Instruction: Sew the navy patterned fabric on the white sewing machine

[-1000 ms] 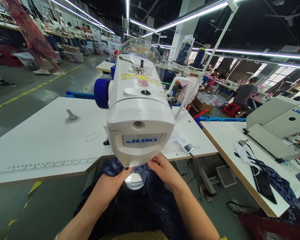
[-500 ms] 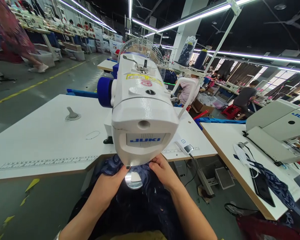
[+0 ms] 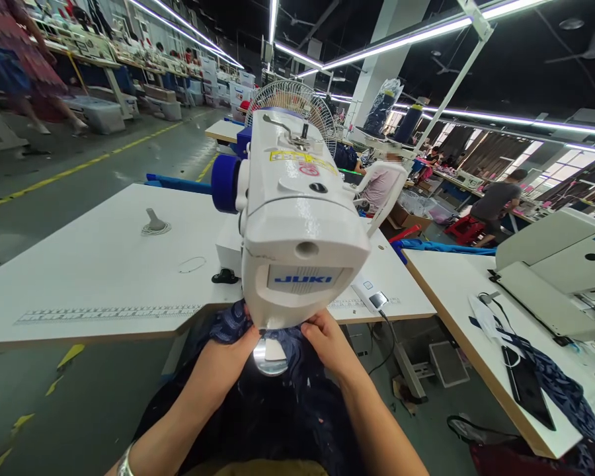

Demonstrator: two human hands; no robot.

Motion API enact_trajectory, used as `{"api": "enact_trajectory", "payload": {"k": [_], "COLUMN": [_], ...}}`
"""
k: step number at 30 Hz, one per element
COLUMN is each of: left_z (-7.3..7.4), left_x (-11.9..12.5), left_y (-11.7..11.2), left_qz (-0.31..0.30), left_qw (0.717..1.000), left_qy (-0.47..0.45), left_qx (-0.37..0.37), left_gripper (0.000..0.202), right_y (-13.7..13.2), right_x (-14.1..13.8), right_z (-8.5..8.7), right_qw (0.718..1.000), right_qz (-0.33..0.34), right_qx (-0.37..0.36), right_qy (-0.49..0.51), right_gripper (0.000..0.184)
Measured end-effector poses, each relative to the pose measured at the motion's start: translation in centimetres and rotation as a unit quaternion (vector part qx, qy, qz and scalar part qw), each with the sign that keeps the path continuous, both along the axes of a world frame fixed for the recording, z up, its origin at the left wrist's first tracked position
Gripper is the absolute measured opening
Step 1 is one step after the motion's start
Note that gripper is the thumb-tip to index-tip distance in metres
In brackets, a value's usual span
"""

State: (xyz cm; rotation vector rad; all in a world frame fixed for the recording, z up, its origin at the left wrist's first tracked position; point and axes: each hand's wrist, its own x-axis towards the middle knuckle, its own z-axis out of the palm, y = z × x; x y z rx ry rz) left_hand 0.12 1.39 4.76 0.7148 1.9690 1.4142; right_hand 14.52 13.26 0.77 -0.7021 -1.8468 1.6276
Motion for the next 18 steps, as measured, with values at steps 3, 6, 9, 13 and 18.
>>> {"api": "enact_trajectory", "payload": {"k": [3,6,9,13,18], "left_z": [0.4,0.4,-0.2,-1.2,-1.3], "left_x": [0.1,0.1,-0.1,-0.3,-0.3], "left_y": [0.0,0.0,0.1,0.2,0.2], "left_qz": [0.0,0.002,-0.015,-0.018,-0.015], "left_qw": [1.0,1.0,0.999,0.998,0.999], "left_qy": [-0.017,-0.013,-0.003,-0.011,-0.007], "left_qx": [0.015,0.028,0.04,0.055,0.041], "left_gripper": [0.029,0.031,0.031,0.033,0.035], "right_y": [0.0,0.1,0.1,0.0,-0.2], "right_x": [0.0,0.0,0.0,0.0,0.1], "right_z": [0.0,-0.1,-0.1,0.0,0.1], "right_qw": [1.0,1.0,1.0,1.0,1.0], "right_qz": [-0.001,-0.002,-0.003,-0.008,-0.021], "right_qx": [0.011,0.016,0.02,0.014,-0.009], "right_qy": [-0.007,-0.008,-0.018,-0.02,-0.009], "right_gripper": [0.012,0.012,0.011,0.01,0.012]}}
